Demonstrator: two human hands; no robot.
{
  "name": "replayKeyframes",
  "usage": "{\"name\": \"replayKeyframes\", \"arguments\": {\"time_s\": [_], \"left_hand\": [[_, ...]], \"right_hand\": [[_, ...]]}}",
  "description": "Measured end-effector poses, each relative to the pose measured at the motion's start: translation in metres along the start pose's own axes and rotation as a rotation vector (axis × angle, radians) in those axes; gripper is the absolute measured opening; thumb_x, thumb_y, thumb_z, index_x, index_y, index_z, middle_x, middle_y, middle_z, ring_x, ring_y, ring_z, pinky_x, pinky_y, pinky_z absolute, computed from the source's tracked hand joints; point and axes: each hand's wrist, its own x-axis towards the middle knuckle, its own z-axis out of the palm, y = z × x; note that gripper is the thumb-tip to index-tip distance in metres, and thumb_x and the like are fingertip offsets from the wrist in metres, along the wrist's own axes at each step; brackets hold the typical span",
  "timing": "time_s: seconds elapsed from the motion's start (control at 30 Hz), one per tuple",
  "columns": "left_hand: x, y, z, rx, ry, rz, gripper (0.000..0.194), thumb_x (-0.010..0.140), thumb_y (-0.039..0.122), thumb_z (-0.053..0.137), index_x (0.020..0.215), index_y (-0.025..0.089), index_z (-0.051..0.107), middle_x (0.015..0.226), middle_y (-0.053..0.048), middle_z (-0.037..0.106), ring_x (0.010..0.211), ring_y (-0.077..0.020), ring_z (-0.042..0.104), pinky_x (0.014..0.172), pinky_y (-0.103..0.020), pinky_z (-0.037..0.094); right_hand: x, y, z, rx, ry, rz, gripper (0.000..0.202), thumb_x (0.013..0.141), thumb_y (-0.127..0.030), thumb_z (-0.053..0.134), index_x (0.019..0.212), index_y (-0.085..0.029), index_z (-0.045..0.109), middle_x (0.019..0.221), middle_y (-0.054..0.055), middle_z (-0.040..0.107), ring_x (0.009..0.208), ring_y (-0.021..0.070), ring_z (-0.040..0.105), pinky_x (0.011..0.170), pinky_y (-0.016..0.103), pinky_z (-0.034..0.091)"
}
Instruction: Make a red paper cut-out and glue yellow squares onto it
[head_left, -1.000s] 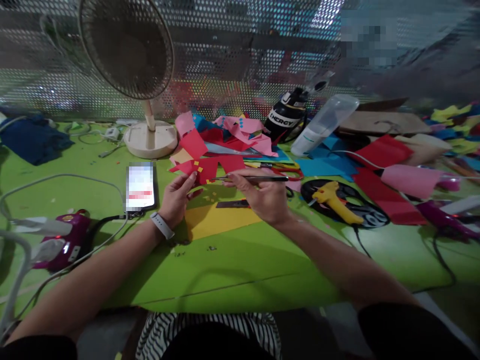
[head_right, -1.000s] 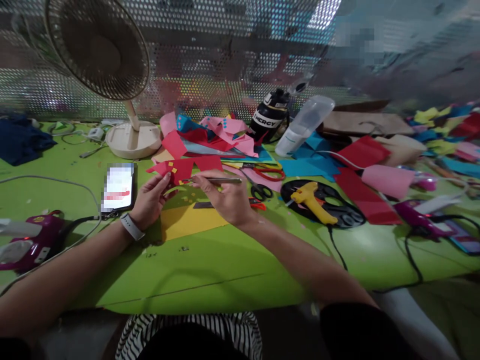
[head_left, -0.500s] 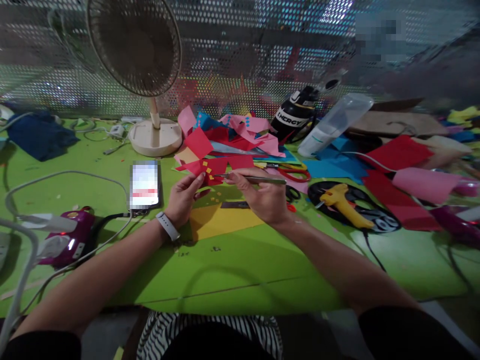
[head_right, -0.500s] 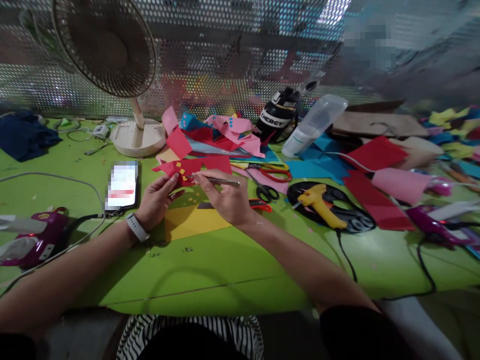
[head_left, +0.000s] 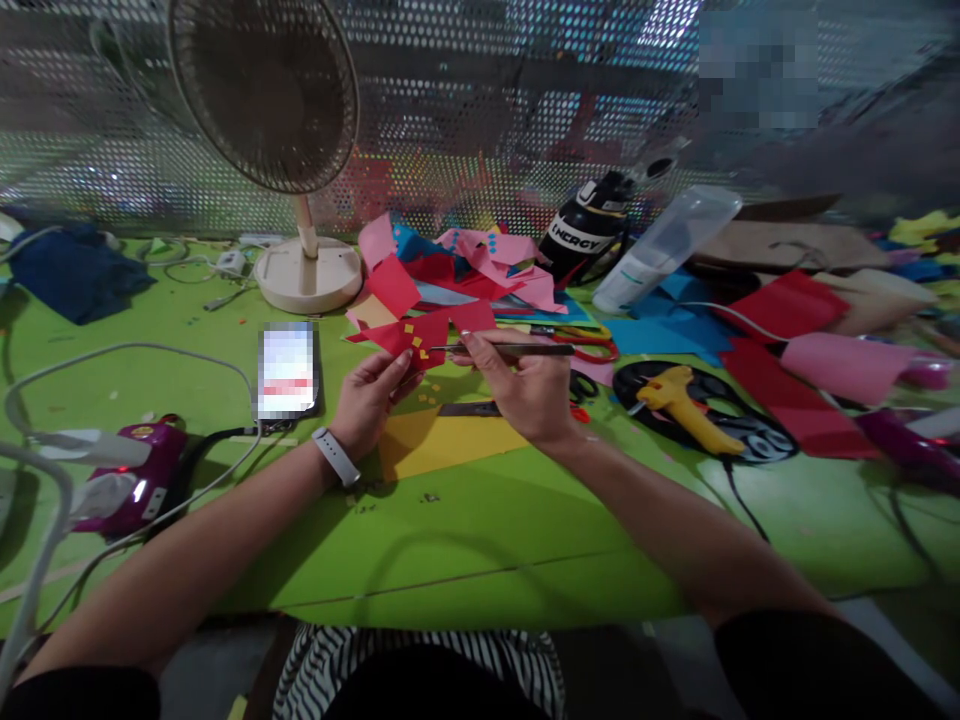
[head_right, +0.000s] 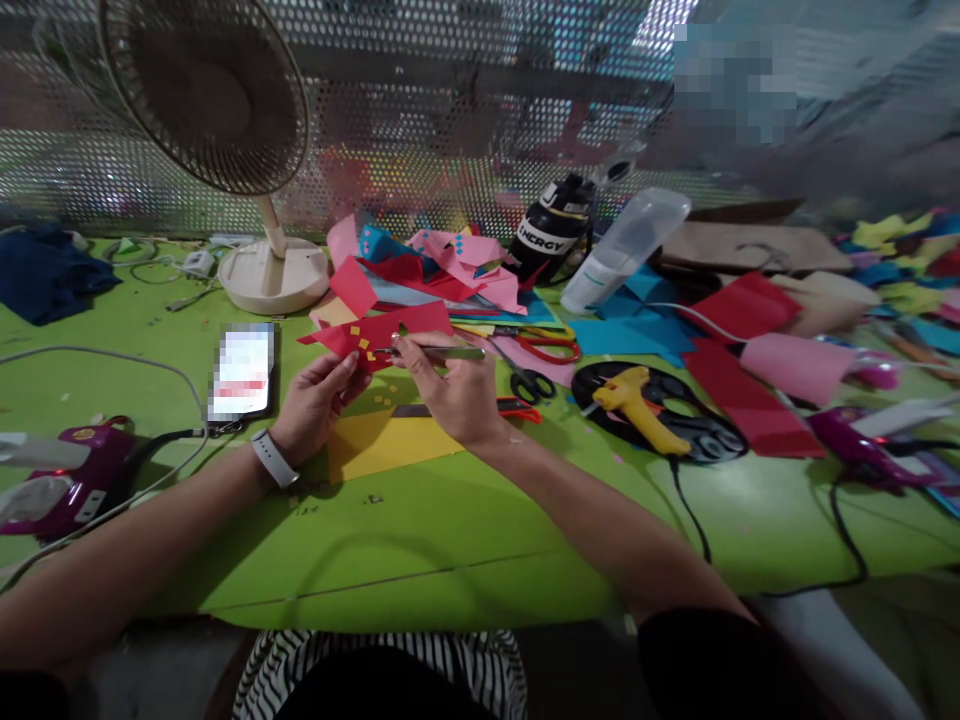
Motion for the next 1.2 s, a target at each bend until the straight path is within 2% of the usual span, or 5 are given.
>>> {"name": "replayKeyframes", "arguments": {"time_s": [0.3, 0.57, 0.83, 1.2], "left_hand": [[-0.0025, 0.0007, 0.0026, -0.022, 0.009, -0.007, 0.028, 0.055, 0.027, 0.089, 0.071, 0.015, 0.069, 0.074, 0.002, 0.070, 0.071, -0.0073, 0.065, 0.080, -0.022, 0.055], [-0.0024, 0.0009, 0.0025, -0.031, -0.016, -0.005, 0.027, 0.058, 0.022, 0.087, 0.077, 0.014, 0.068, 0.079, 0.001, 0.072, 0.074, -0.0080, 0.067, 0.082, -0.023, 0.054], [-0.0042, 0.0018, 0.0030, 0.001, -0.007, -0.029, 0.037, 0.056, 0.012, 0.086, 0.085, 0.016, 0.064, 0.079, 0.000, 0.075, 0.077, -0.0109, 0.070, 0.083, -0.026, 0.054], [-0.0033, 0.0023, 0.0022, 0.002, -0.008, -0.044, 0.042, 0.057, 0.014, 0.086, 0.090, 0.015, 0.061, 0.080, -0.002, 0.075, 0.076, -0.0120, 0.070, 0.084, -0.028, 0.055]], "right_hand": [[-0.0008, 0.0052, 0.0017, 0.056, 0.018, 0.014, 0.018, 0.088, -0.033, 0.062, 0.083, -0.017, 0.069, 0.075, 0.004, 0.074, 0.066, 0.0183, 0.073, 0.060, 0.027, 0.060], [-0.0004, 0.0044, 0.0010, 0.037, 0.024, -0.002, 0.018, 0.088, -0.031, 0.061, 0.082, -0.016, 0.069, 0.074, 0.003, 0.074, 0.064, 0.0167, 0.072, 0.059, 0.027, 0.059], [-0.0011, 0.0055, 0.0004, 0.015, 0.024, -0.003, 0.019, 0.087, -0.033, 0.062, 0.079, -0.017, 0.069, 0.070, 0.003, 0.072, 0.064, 0.0174, 0.072, 0.060, 0.027, 0.058], [0.0024, -0.0019, -0.0048, -0.007, 0.042, -0.010, 0.019, 0.088, -0.033, 0.061, 0.078, -0.018, 0.068, 0.071, 0.003, 0.073, 0.063, 0.0172, 0.072, 0.059, 0.026, 0.058]]}}
